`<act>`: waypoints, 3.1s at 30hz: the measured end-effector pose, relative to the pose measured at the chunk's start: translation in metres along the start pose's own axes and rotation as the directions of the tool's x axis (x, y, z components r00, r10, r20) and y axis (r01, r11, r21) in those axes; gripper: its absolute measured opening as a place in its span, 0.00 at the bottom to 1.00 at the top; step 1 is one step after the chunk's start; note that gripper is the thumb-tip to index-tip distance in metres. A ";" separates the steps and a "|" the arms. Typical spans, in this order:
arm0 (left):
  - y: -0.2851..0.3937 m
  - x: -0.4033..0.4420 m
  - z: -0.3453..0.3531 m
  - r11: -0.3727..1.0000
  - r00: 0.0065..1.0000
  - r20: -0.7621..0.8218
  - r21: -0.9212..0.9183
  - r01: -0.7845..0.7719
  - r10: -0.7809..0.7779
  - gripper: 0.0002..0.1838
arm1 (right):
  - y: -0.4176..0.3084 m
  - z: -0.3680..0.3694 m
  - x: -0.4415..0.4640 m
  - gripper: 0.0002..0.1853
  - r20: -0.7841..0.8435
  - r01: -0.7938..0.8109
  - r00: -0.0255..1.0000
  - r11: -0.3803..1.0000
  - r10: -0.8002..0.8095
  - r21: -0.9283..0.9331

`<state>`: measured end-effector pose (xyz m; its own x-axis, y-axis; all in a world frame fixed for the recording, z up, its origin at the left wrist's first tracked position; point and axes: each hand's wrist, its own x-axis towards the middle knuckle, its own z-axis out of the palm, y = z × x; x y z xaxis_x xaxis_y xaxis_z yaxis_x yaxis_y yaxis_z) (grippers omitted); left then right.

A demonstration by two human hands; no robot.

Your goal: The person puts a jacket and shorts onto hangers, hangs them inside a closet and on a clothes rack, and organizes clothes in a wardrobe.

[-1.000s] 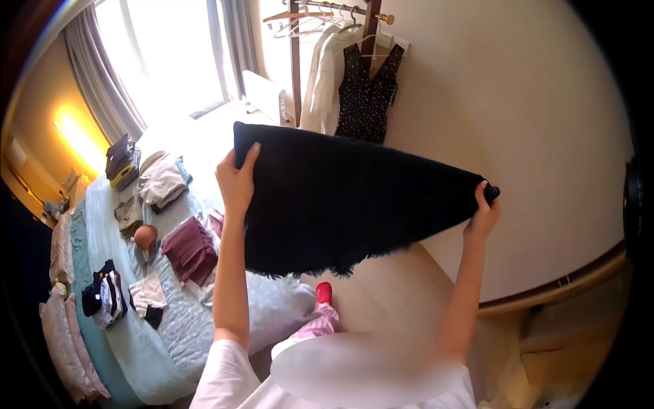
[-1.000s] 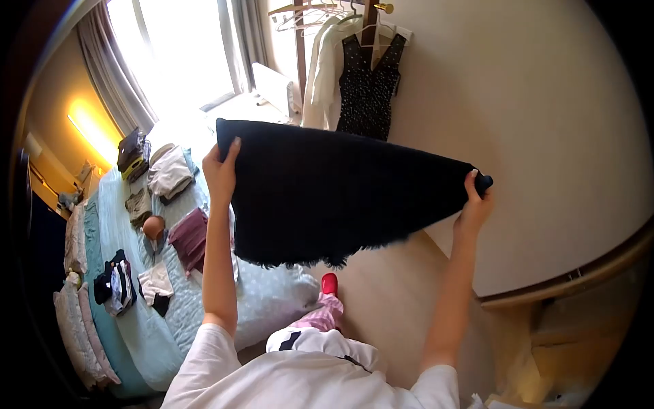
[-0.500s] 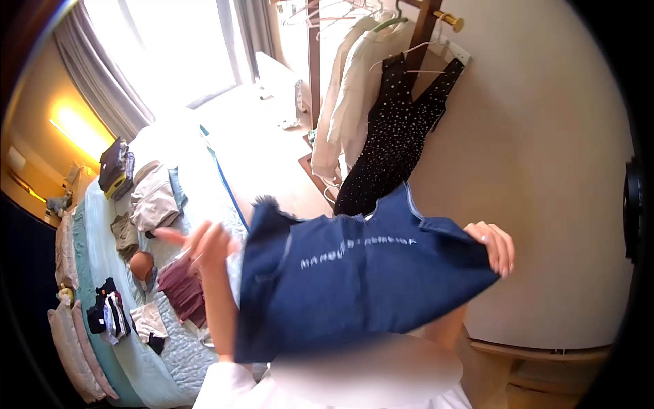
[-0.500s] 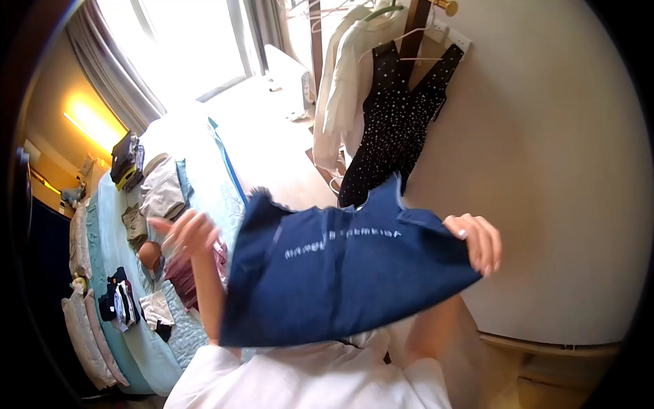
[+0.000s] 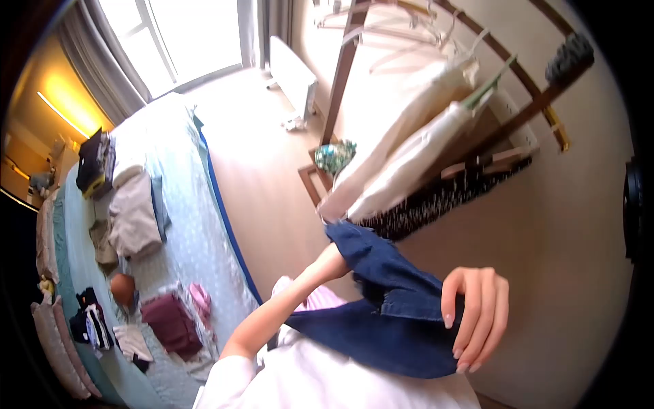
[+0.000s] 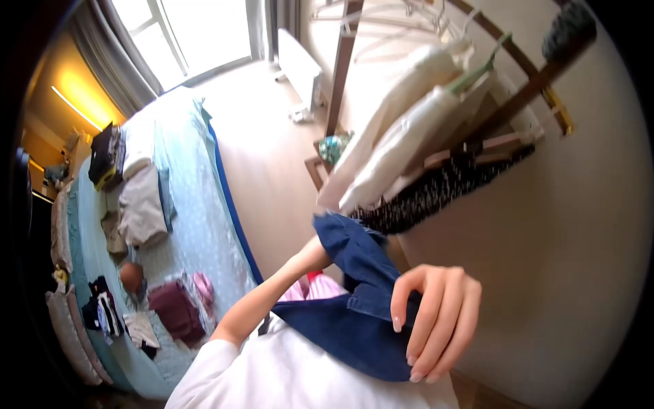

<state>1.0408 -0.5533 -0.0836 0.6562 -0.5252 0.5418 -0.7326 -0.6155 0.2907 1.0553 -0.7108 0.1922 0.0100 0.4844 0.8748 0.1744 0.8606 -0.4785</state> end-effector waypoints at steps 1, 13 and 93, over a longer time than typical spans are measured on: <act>-0.012 0.019 -0.047 0.931 0.912 0.230 -0.055 0.361 -0.340 0.20 | -0.001 -0.009 0.004 0.09 0.030 -0.010 0.999 0.997 0.012 -0.072; -0.139 0.114 -0.344 0.986 0.938 -0.308 0.000 -0.164 0.156 0.10 | 0.145 -0.046 0.047 0.60 -0.691 -0.679 0.716 0.327 0.098 -0.657; -0.291 0.331 -0.209 0.576 0.856 -0.050 -0.719 -0.389 0.515 0.14 | 0.333 -0.154 0.205 0.15 0.139 -0.609 0.532 -0.491 -0.835 -0.623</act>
<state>1.4336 -0.4249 0.1758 0.1754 -0.7367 0.6531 -0.8072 0.2721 0.5238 1.2675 -0.3493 0.2240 -0.2777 -0.4394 0.8543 0.5217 -0.8157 -0.2499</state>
